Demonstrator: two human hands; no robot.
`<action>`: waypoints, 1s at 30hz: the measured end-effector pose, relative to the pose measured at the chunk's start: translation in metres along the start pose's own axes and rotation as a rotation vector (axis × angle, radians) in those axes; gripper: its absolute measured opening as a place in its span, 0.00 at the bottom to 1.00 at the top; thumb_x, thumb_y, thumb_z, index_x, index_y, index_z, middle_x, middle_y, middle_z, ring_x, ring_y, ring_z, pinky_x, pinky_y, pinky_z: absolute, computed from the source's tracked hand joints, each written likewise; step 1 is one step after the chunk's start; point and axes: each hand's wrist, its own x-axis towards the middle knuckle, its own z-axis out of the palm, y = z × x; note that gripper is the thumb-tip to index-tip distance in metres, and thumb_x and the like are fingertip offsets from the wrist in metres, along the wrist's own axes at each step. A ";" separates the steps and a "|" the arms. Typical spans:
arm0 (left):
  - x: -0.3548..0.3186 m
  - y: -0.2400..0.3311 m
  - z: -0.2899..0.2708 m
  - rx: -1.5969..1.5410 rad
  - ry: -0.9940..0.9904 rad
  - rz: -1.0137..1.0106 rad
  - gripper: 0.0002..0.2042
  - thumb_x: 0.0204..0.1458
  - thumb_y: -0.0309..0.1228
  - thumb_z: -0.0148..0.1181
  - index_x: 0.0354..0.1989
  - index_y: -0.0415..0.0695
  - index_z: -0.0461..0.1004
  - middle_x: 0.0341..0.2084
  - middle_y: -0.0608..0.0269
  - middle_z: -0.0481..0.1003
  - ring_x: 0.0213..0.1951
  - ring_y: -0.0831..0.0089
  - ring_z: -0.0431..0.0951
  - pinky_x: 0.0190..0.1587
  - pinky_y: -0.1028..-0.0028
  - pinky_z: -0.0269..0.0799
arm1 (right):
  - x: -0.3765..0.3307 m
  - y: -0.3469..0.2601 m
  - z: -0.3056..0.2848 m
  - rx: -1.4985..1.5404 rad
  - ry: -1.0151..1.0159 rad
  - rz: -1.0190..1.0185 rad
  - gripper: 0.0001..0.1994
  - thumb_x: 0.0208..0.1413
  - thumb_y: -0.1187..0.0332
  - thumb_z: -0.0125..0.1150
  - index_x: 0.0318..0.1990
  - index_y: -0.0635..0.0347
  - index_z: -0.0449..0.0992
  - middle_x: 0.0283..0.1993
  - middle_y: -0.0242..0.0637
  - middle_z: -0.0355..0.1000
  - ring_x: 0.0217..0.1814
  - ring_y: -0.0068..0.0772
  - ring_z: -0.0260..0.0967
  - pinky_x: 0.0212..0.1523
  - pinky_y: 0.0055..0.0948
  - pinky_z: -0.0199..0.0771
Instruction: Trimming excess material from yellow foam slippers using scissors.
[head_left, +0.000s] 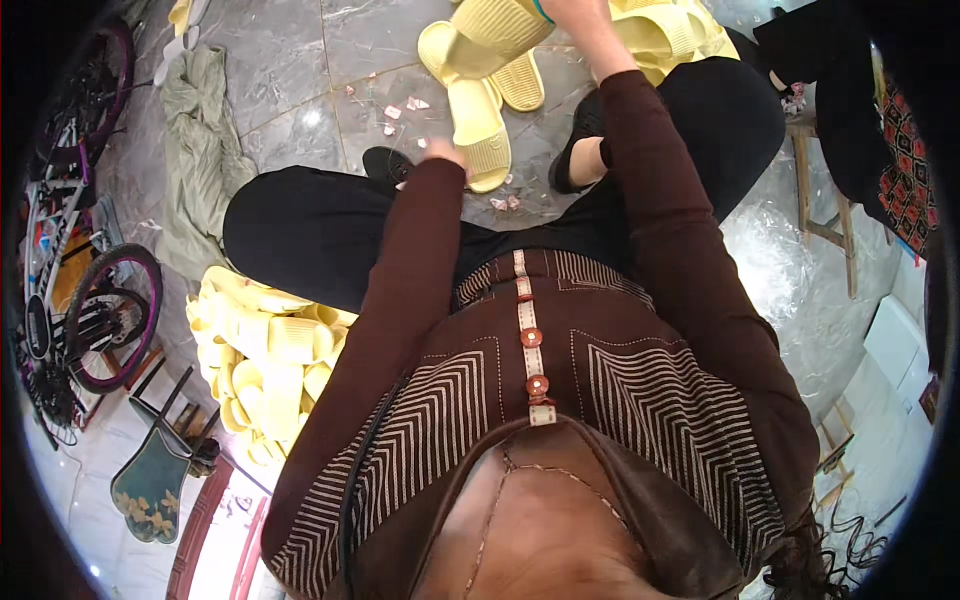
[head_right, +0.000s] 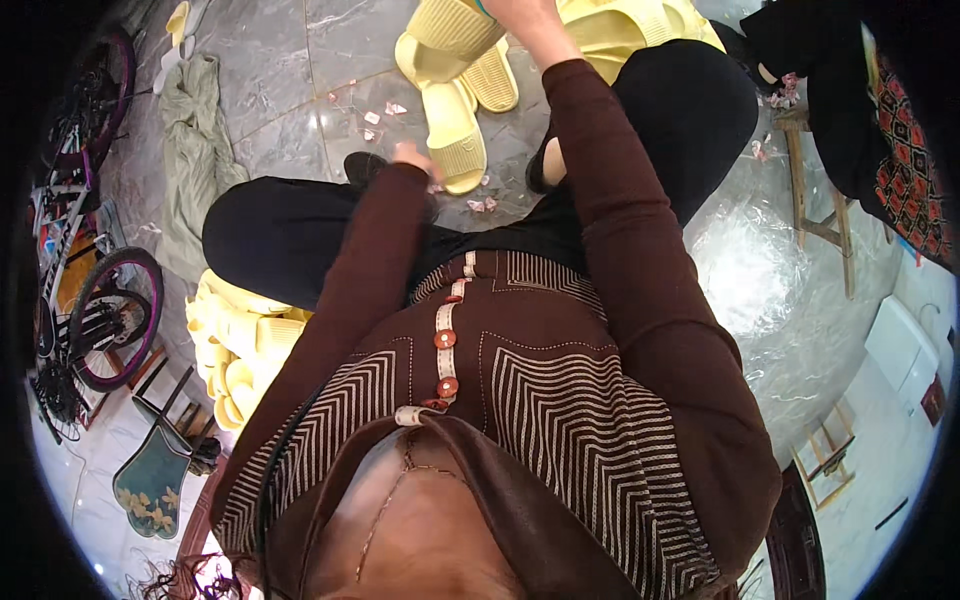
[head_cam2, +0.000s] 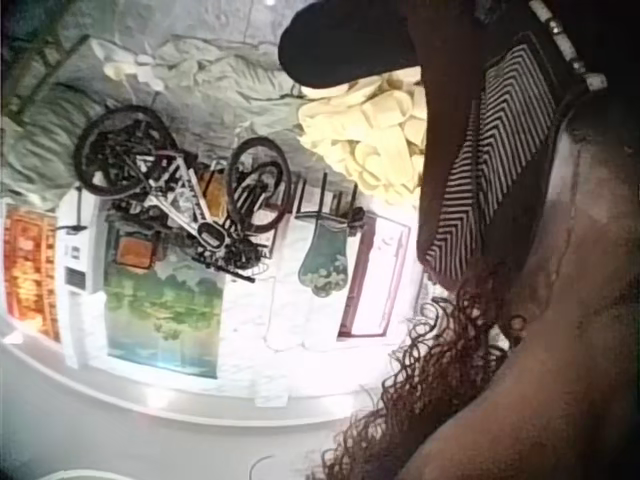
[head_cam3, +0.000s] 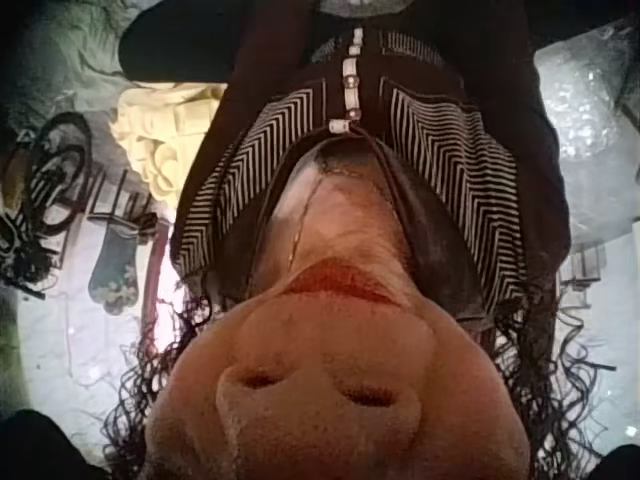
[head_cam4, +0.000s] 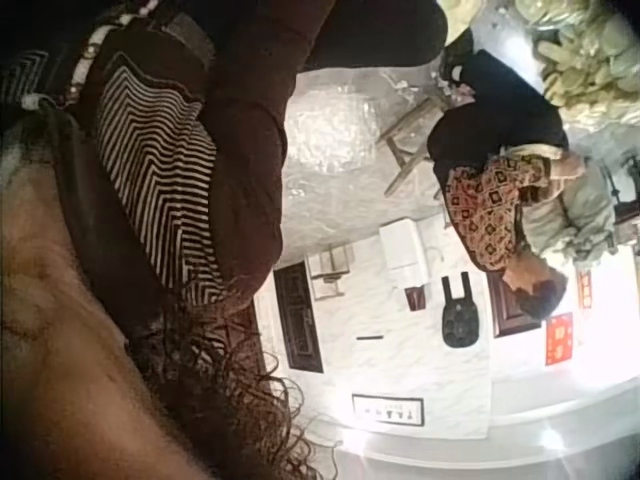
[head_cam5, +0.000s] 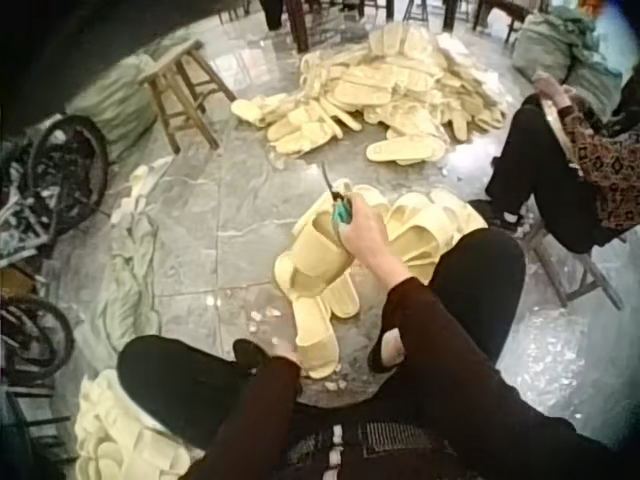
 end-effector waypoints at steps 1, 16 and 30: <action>-0.011 -0.002 0.026 -0.162 -0.122 -0.051 0.20 0.34 0.30 0.62 0.38 0.35 0.70 0.35 0.46 0.72 0.39 0.61 0.74 0.42 0.68 0.70 | 0.006 -0.004 -0.005 -0.026 -0.115 0.048 0.14 0.46 0.68 0.55 0.42 0.62 0.68 0.30 0.53 0.70 0.32 0.52 0.68 0.30 0.39 0.67; 0.127 -0.129 0.157 -1.184 0.242 -0.014 0.14 0.46 0.28 0.48 0.40 0.34 0.69 0.36 0.46 0.72 0.37 0.54 0.75 0.35 0.60 0.71 | -0.019 0.016 0.050 0.148 -0.523 0.086 0.16 0.45 0.69 0.54 0.44 0.59 0.69 0.34 0.51 0.70 0.34 0.49 0.69 0.32 0.36 0.67; 0.021 0.054 -0.072 -1.739 0.510 0.016 0.15 0.47 0.31 0.41 0.38 0.33 0.68 0.34 0.52 0.71 0.35 0.58 0.72 0.39 0.66 0.66 | 0.030 0.024 -0.013 0.478 -0.430 0.472 0.20 0.43 0.66 0.59 0.46 0.62 0.68 0.28 0.35 0.70 0.24 0.26 0.65 0.26 0.24 0.65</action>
